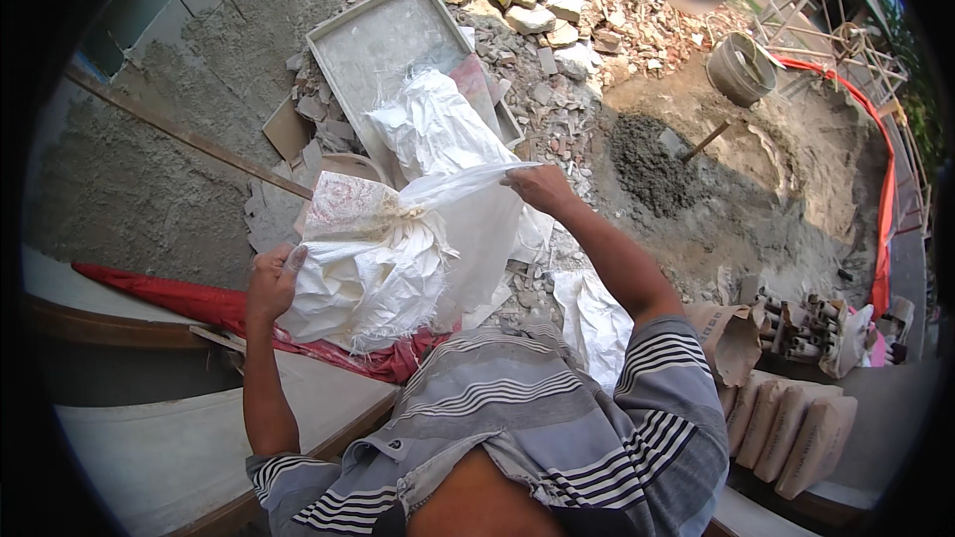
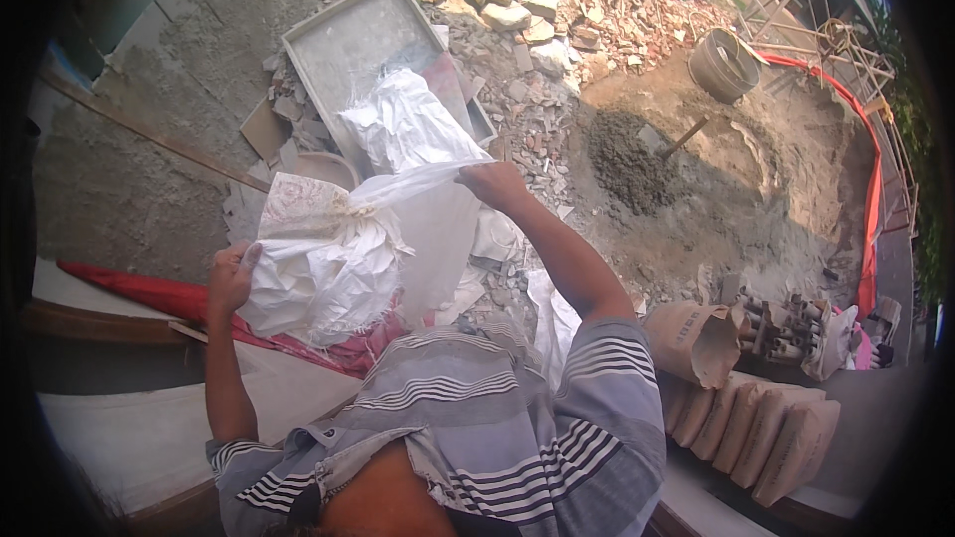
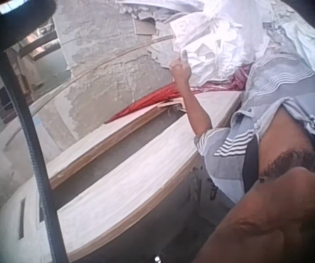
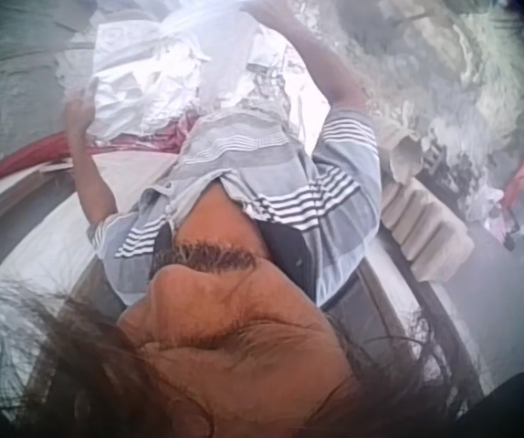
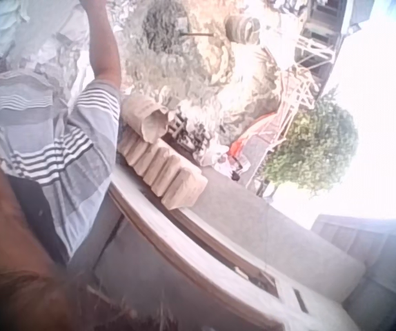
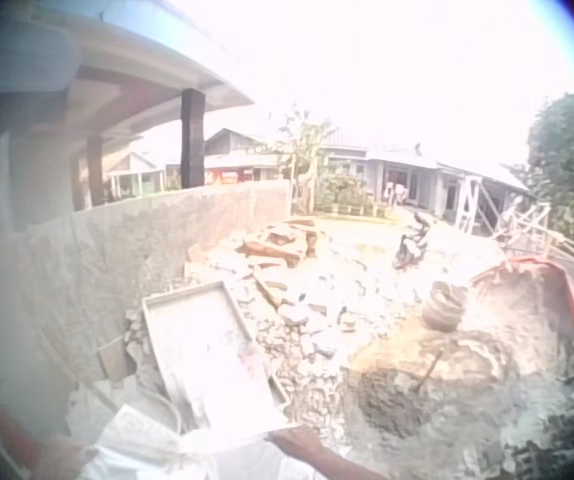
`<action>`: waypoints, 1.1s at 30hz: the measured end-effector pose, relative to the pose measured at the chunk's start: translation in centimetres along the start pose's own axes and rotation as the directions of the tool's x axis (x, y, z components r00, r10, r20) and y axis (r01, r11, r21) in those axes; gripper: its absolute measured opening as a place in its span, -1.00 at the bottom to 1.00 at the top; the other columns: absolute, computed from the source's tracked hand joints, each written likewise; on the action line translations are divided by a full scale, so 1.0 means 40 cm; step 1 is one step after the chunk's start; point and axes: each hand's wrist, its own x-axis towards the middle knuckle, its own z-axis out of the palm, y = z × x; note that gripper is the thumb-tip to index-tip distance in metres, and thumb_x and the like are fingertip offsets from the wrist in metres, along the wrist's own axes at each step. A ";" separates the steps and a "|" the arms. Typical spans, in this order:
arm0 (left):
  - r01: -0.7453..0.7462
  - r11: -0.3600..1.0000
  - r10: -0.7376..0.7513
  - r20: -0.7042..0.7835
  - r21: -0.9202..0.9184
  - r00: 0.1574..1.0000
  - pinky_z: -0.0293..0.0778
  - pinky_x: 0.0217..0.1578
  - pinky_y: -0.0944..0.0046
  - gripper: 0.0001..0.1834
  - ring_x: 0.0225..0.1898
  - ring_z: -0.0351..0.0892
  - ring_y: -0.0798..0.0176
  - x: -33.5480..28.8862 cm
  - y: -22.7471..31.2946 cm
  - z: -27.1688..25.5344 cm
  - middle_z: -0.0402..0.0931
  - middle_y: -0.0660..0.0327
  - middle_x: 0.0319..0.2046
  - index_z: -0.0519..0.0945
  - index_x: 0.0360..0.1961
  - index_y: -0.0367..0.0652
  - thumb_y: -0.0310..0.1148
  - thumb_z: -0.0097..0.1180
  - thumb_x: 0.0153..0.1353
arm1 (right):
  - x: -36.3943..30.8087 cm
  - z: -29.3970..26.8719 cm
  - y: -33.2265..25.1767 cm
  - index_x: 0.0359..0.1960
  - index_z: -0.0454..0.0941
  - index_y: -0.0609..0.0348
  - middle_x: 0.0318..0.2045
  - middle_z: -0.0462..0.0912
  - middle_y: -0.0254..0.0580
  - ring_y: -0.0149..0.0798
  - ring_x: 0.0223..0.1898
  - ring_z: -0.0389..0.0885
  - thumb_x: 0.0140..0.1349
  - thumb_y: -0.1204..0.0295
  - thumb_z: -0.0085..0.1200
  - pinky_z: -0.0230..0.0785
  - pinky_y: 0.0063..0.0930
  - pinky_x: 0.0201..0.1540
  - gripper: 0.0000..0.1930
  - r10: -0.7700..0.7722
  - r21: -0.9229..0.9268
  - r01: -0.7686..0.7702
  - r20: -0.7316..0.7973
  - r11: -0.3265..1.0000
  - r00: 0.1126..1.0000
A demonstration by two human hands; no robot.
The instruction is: The person walks to a pile of debris and repeatedly picks up white woven sacks, shakes them, and places them into a metal tray. The person also handles a red cloth and other debris while sorting.
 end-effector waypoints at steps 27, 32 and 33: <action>0.021 1.000 -0.021 0.187 0.002 0.982 0.37 -0.39 0.20 -0.58 -0.52 0.39 0.31 0.016 -0.085 0.053 0.45 0.09 -0.59 0.55 -0.42 -0.35 -0.15 0.06 0.40 | -0.017 0.131 0.248 -0.15 0.66 -0.01 -0.17 0.72 -0.09 -0.02 -0.09 0.70 0.27 0.22 -0.01 0.53 -0.06 -0.14 -0.74 0.706 -0.036 -0.711 0.173 0.702 0.687; 0.044 0.997 -0.035 0.127 -0.071 0.991 0.39 -0.36 0.25 -0.64 -0.48 0.42 0.33 -0.011 -0.057 0.040 0.50 0.10 -0.54 0.58 -0.37 -0.35 -0.21 0.08 0.39 | -0.044 0.128 0.237 -0.07 0.66 0.00 -0.09 0.70 -0.03 0.03 -0.02 0.66 0.24 0.15 0.06 0.50 -0.11 -0.03 -0.67 0.573 0.006 -0.606 0.318 0.796 0.756; 0.034 0.994 -0.023 0.108 -0.107 0.994 0.39 -0.35 0.25 -0.66 -0.47 0.43 0.31 -0.016 -0.050 0.040 0.50 0.09 -0.53 0.58 -0.36 -0.35 -0.22 0.09 0.39 | -0.042 0.124 0.219 -0.06 0.66 0.01 -0.09 0.69 -0.02 0.03 -0.01 0.65 0.22 0.14 0.10 0.49 -0.11 0.00 -0.65 0.470 0.022 -0.517 0.385 0.856 0.794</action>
